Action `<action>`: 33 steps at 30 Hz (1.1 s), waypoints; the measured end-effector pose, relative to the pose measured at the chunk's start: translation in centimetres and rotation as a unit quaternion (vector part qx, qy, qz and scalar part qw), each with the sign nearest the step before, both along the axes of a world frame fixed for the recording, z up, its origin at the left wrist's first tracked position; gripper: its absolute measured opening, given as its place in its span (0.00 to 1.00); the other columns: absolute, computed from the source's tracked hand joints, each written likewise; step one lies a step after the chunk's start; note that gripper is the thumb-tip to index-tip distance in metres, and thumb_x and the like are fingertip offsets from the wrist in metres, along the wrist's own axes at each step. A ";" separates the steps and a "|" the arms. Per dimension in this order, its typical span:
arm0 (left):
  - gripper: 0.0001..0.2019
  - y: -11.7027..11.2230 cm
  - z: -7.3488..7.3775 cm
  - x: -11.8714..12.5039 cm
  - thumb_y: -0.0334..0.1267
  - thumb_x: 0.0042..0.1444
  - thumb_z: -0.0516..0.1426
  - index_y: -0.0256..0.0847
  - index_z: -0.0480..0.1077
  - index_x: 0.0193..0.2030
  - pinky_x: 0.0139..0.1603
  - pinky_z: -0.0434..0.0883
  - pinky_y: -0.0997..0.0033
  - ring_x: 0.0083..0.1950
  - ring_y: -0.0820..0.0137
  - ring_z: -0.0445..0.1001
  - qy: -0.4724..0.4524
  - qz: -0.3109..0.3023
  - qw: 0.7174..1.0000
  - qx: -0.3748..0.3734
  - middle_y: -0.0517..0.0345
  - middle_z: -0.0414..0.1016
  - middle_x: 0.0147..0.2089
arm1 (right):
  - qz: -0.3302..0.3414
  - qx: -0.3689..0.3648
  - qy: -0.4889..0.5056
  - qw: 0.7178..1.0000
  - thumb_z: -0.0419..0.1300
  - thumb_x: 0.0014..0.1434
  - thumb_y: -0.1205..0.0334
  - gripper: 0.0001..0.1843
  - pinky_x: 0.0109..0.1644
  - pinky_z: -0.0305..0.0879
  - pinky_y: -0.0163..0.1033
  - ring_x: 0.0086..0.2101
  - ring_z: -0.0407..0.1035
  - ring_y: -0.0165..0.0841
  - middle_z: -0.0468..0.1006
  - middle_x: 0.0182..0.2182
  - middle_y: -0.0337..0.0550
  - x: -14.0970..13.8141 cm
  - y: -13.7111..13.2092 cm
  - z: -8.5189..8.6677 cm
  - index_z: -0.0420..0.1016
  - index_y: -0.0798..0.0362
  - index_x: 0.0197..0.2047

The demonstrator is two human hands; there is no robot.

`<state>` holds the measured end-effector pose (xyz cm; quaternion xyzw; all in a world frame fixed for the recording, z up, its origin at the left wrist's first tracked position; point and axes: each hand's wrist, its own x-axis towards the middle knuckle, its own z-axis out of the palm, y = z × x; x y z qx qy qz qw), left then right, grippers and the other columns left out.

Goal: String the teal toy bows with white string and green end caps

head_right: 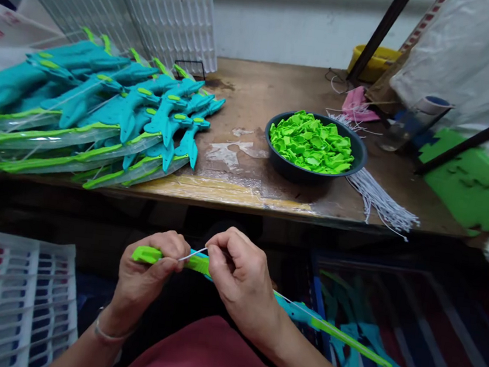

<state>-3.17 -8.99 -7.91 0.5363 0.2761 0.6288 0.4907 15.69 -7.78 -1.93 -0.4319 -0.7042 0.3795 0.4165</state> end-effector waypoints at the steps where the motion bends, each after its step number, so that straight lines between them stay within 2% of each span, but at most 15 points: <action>1: 0.05 0.1 0.1 0.1 0.33 0.64 0.62 0.38 0.74 0.35 0.38 0.65 0.66 0.34 0.69 0.68 0.006 0.003 1.000 0.002 0.56 0.71 0.30 | 0.004 -0.003 -0.001 1.000 0.56 0.69 0.65 0.09 0.31 0.58 0.32 0.28 0.62 0.24 0.69 0.28 0.34 0.0 -0.1 -0.1 0.73 0.53 0.35; 6: 0.06 0.3 0.7 0.6 0.34 0.64 0.62 0.38 0.73 0.34 0.36 0.65 0.68 0.34 0.69 0.68 0.013 0.015 1.000 0.007 0.57 0.70 0.30 | 0.026 -0.017 0.020 0.999 0.61 0.66 0.65 0.06 0.30 0.58 0.32 0.28 0.64 0.25 0.71 0.29 0.36 -0.1 -0.5 -0.9 0.81 0.52 0.41; 12: 0.07 0.4 0.7 1.2 0.35 0.64 0.62 0.39 0.73 0.33 0.37 0.65 0.68 0.34 0.69 0.68 0.030 0.008 1.000 0.000 0.56 0.71 0.30 | -0.005 -0.059 0.114 0.992 0.64 0.64 0.62 0.07 0.28 0.58 0.33 0.27 0.63 0.27 0.70 0.25 0.37 -0.6 -0.7 -1.6 0.84 0.51 0.37; 15: 0.08 0.6 0.4 1.6 0.37 0.62 0.64 0.39 0.73 0.33 0.38 0.65 0.67 0.34 0.69 0.68 0.012 -0.036 0.999 -0.016 0.56 0.71 0.30 | -0.019 -0.096 0.143 0.985 0.65 0.63 0.61 0.07 0.27 0.56 0.32 0.25 0.61 0.26 0.68 0.24 0.36 -0.6 -0.9 -1.3 0.84 0.52 0.34; 18: 0.11 0.6 0.3 2.0 0.39 0.57 0.68 0.41 0.70 0.34 0.37 0.64 0.68 0.31 0.70 0.65 -0.047 -0.098 0.994 -0.029 0.59 0.68 0.28 | -0.028 -0.121 0.162 0.979 0.63 0.62 0.61 0.08 0.25 0.53 0.31 0.23 0.58 0.24 0.67 0.24 0.35 -0.6 -1.5 -0.4 0.81 0.52 0.32; 23: 0.18 0.7 0.8 2.6 0.39 0.55 0.67 0.42 0.58 0.29 0.35 0.61 0.66 0.25 0.73 0.59 -0.097 -0.110 0.989 -0.024 0.66 0.61 0.20 | -0.025 -0.082 0.154 0.984 0.60 0.64 0.65 0.08 0.25 0.55 0.30 0.23 0.59 0.24 0.68 0.23 0.34 -0.7 -2.9 1.4 0.75 0.51 0.32; 27: 0.20 1.0 1.1 2.8 0.41 0.54 0.66 0.42 0.55 0.28 0.35 0.61 0.66 0.22 0.75 0.58 -0.128 -0.138 0.982 -0.015 0.67 0.60 0.19 | 0.003 -0.019 0.147 0.989 0.59 0.65 0.67 0.07 0.28 0.61 0.30 0.25 0.64 0.24 0.72 0.26 0.33 -1.4 -3.7 1.7 0.74 0.49 0.36; 33: 0.24 0.5 1.1 3.0 0.41 0.53 0.68 0.41 0.54 0.25 0.36 0.62 0.66 0.24 0.74 0.58 -0.127 -0.148 0.980 -0.051 0.66 0.60 0.20 | -0.008 -0.038 0.151 0.988 0.58 0.67 0.67 0.07 0.35 0.70 0.32 0.31 0.74 0.28 0.79 0.31 0.37 -2.4 -4.0 1.4 0.76 0.49 0.37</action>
